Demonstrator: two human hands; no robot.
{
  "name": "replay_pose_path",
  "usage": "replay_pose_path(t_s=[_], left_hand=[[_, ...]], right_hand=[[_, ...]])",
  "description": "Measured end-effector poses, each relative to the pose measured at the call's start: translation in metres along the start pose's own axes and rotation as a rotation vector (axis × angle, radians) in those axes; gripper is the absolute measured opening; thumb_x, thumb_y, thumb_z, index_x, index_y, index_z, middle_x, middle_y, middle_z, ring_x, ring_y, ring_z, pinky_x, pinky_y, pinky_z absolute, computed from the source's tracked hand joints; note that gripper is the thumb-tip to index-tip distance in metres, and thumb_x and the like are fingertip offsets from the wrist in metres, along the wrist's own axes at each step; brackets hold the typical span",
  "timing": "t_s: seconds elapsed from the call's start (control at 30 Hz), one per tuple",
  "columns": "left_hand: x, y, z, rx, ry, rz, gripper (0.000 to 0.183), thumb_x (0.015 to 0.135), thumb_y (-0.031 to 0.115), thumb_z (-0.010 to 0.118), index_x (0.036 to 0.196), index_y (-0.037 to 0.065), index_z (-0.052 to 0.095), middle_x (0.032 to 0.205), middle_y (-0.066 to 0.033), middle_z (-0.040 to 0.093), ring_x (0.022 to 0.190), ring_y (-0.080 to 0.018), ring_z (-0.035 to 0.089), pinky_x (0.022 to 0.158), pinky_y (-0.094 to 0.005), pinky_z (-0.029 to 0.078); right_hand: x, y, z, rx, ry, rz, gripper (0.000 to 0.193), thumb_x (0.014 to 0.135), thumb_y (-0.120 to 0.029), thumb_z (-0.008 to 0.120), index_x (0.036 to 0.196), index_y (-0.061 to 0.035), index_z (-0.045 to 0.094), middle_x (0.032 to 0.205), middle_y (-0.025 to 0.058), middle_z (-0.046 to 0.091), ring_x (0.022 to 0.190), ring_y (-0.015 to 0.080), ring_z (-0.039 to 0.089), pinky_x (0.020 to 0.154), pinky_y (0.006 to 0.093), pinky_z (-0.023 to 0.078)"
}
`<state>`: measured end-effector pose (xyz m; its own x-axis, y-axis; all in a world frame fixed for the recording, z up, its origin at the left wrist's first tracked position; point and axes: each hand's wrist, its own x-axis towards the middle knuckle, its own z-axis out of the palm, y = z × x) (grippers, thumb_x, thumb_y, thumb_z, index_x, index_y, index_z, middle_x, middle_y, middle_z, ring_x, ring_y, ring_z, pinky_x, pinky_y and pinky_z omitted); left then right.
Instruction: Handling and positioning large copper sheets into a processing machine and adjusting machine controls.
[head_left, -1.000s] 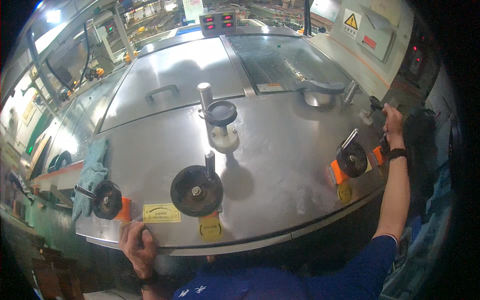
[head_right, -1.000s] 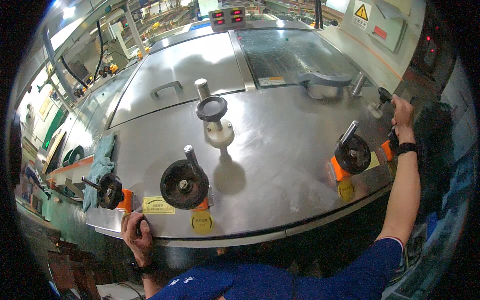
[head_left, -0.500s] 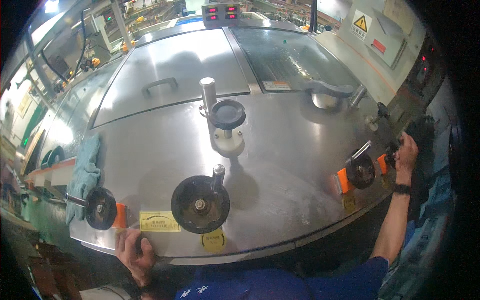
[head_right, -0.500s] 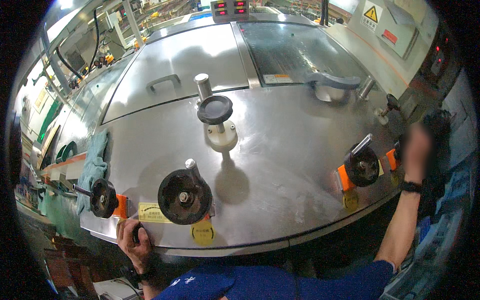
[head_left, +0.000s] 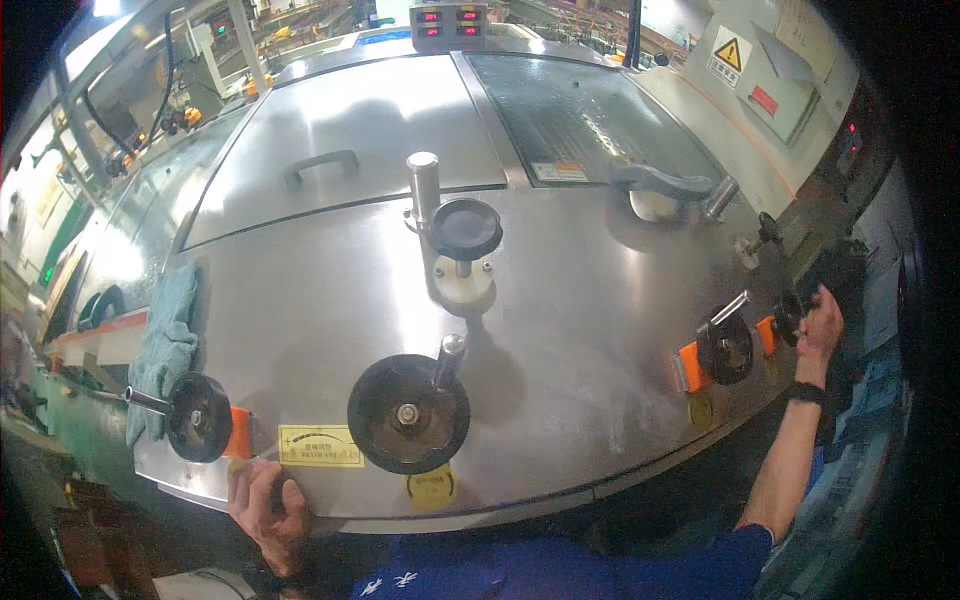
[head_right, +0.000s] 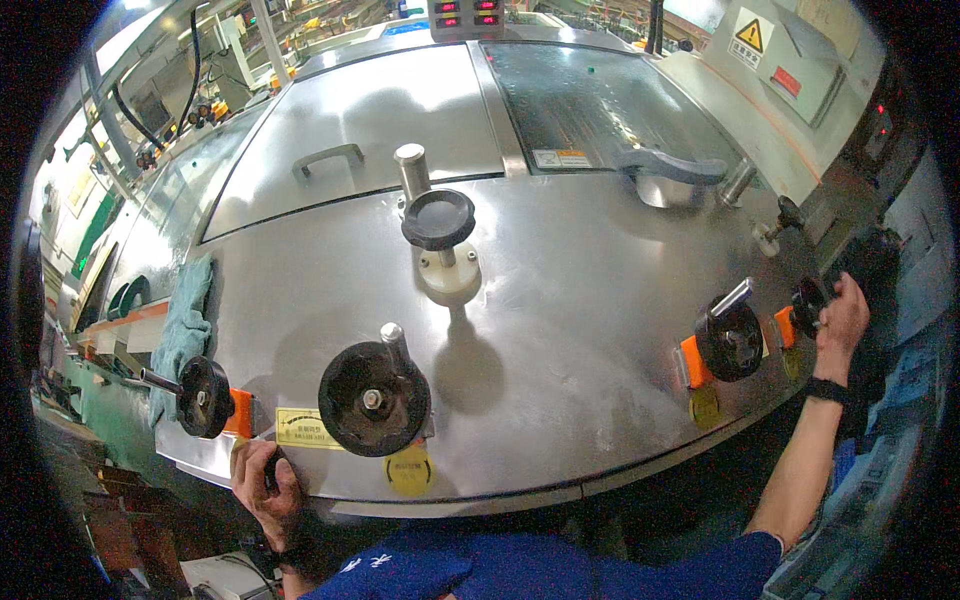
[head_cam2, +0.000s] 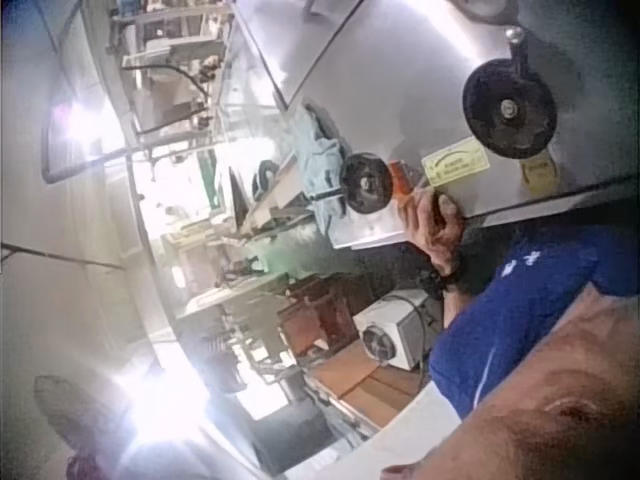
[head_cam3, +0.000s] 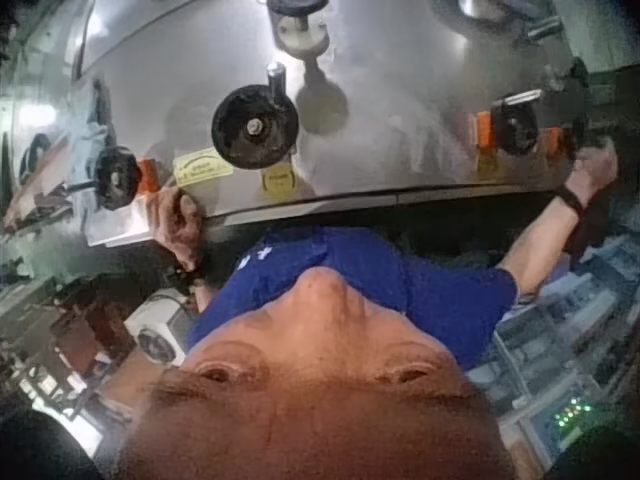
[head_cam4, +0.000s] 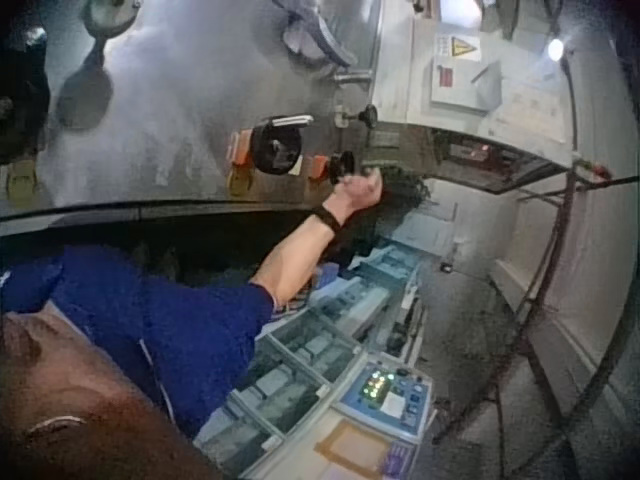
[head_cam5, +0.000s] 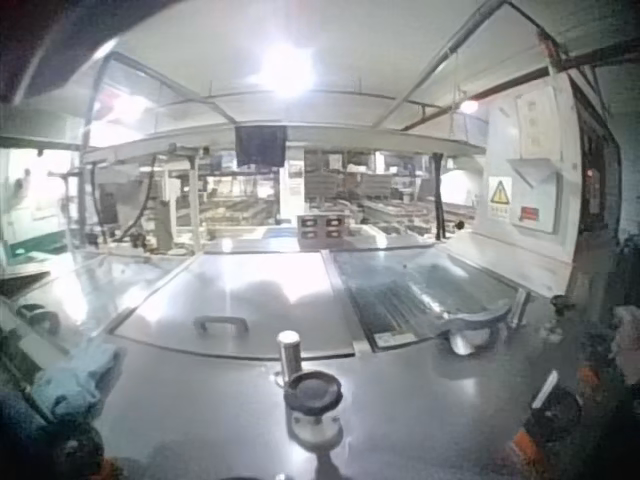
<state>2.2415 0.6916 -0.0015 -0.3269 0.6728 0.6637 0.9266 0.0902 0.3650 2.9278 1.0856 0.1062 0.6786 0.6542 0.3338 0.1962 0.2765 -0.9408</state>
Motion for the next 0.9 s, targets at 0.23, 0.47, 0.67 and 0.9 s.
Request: replay_pose_path(t_s=[0.23, 0.47, 0.67, 0.9], left_hand=[[0.007, 0.005, -0.003, -0.006, -0.017, -0.054, 0.022, 0.088, 0.018, 0.062, 0.098, -0.001, 0.064, 0.091, -0.0185, 0.066, 0.086, -0.0386, 0.062, 0.083, -0.0479, 0.05], [0.003, 0.0, -0.005, 0.003, -0.018, -0.008, 0.021, 0.086, 0.016, 0.063, 0.098, -0.001, 0.065, 0.09, -0.0173, 0.066, 0.087, -0.0378, 0.063, 0.083, -0.0479, 0.051], [0.01, 0.006, -0.003, -0.028, -0.019, -0.031, 0.019, 0.086, 0.015, 0.064, 0.096, -0.001, 0.065, 0.089, -0.0167, 0.066, 0.086, -0.0368, 0.062, 0.083, -0.0471, 0.05], [0.003, -0.006, -0.003, -0.059, 0.027, -0.009, 0.018, 0.086, 0.014, 0.065, 0.095, -0.002, 0.065, 0.09, -0.017, 0.066, 0.086, -0.0356, 0.062, 0.083, -0.0455, 0.05]], right_hand=[[0.042, -0.01, 0.05, -0.288, -0.11, 0.042, 0.03, 0.095, -0.036, 0.065, 0.085, -0.0081, 0.058, 0.061, -0.0023, 0.038, 0.044, 0.0104, 0.035, 0.04, 0.029, 0.03], [0.052, 0.019, -0.041, -0.005, 0.023, 0.109, 0.026, 0.098, -0.032, 0.064, 0.089, -0.0081, 0.061, 0.054, -0.0025, 0.037, 0.042, 0.0116, 0.032, 0.04, 0.0298, 0.029], [0.025, -0.006, 0.041, -0.068, -0.21, 0.055, 0.029, 0.096, -0.034, 0.064, 0.084, -0.0084, 0.059, 0.067, 0.0009, 0.049, 0.044, 0.0119, 0.037, 0.04, 0.0298, 0.028], [0.049, 0.004, 0.054, -0.285, -0.06, -0.03, 0.033, 0.097, -0.04, 0.061, 0.091, -0.0082, 0.061, 0.071, -0.0024, 0.049, 0.052, 0.0122, 0.045, 0.046, 0.029, 0.034]])
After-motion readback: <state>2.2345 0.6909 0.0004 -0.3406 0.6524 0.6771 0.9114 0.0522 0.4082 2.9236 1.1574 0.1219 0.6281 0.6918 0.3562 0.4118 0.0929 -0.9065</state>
